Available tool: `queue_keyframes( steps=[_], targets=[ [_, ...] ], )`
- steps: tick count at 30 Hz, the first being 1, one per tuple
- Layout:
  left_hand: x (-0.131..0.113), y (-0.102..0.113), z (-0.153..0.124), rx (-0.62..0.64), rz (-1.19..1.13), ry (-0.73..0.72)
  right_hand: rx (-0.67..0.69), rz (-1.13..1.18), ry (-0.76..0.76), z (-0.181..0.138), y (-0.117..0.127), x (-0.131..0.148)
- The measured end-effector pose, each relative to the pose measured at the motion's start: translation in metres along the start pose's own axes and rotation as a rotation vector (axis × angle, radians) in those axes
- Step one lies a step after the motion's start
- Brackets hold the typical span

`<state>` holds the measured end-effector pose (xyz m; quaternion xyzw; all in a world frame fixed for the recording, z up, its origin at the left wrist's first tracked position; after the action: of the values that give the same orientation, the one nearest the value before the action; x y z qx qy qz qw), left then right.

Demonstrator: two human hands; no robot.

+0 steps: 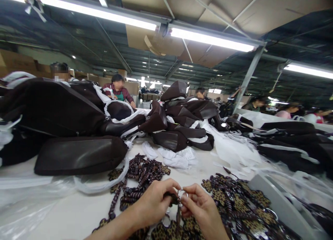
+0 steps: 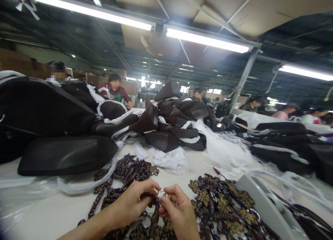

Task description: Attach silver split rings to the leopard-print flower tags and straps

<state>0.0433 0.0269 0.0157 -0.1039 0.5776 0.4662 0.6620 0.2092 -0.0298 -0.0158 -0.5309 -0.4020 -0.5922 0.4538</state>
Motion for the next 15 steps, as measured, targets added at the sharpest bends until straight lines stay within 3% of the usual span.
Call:
queue_keyframes(
  steps=[3,8,10,15],
  targets=[
    [0.005,0.024,0.006,0.062,-0.039,0.089,-0.131,-0.021,0.110,-0.002,0.005,0.005],
    [0.021,0.067,0.013,-0.202,0.408,0.143,-0.209,-0.121,0.299,-0.007,0.012,0.009],
    [0.026,0.069,0.013,-0.126,0.444,0.118,-0.202,-0.164,0.328,-0.009,0.013,0.008],
    [0.025,0.060,0.004,0.248,0.546,0.058,-0.210,-0.269,0.326,-0.011,0.016,0.007]
  ],
)
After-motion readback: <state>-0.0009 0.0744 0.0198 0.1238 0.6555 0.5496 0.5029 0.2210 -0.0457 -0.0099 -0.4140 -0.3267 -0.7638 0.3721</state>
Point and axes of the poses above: each hand's wrist, its own z-axis towards the middle knuckle, its own y-axis out of the back of the hand, x = y × z, the point moved 1 cm from there along z, towards the middle knuckle, and after that the axes turned 6 degrees about -z, right-handed, at the moved point
